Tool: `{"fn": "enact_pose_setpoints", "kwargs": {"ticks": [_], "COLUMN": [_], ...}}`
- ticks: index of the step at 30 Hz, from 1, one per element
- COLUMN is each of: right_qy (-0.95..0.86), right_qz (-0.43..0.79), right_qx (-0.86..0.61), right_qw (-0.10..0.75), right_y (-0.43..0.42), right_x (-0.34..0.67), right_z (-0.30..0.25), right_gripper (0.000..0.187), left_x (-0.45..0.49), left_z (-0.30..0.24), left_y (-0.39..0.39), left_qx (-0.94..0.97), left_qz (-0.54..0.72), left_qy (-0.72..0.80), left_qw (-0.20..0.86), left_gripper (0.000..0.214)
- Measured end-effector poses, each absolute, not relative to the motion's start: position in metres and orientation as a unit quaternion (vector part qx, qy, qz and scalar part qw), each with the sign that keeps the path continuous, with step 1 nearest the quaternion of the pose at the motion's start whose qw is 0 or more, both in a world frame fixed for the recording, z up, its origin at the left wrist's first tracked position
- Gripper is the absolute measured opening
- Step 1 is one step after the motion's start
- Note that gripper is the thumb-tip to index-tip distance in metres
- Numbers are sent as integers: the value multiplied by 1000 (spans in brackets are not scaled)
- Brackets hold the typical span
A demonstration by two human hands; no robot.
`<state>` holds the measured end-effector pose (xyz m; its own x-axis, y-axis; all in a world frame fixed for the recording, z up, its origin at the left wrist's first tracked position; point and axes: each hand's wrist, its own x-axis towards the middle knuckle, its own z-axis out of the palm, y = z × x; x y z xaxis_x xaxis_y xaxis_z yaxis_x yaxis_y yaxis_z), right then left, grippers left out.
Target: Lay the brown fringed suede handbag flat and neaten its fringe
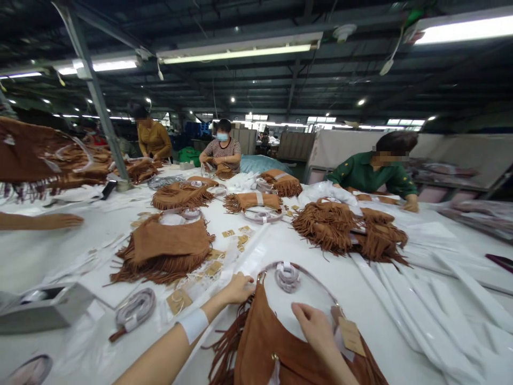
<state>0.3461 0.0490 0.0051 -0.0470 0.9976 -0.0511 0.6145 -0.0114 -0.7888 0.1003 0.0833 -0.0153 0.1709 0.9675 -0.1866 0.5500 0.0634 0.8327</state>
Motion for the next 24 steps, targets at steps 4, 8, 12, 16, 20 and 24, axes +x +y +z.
{"fn": "enact_pose_setpoints", "kwargs": {"ticks": [4,8,12,16,20,24], "right_qy": [-636,-631,-628,-623,-605,-597], "right_qz": [356,384,421,456,478,497], "right_qx": [-634,-630,-606,-580,-568,-563], "right_qw": [258,242,246,258,287,282], "right_y": [80,89,81,72,66,66], "right_x": [284,258,262,272,276,279], "right_z": [-14,-30,-31,-15,7,24], "right_gripper": [56,47,39,41,45,53], "left_x": [96,93,99,117,142,160], "left_z": [-22,-35,-51,-59,-58,-64], "left_y": [88,97,108,120,119,103], "left_qx": [674,675,622,518,452,408], "left_qz": [249,278,350,429,440,363], "left_qy": [576,542,506,464,371,307], "left_qw": [391,416,485,577,682,779], "left_gripper": [30,19,16,32,58,88]}}
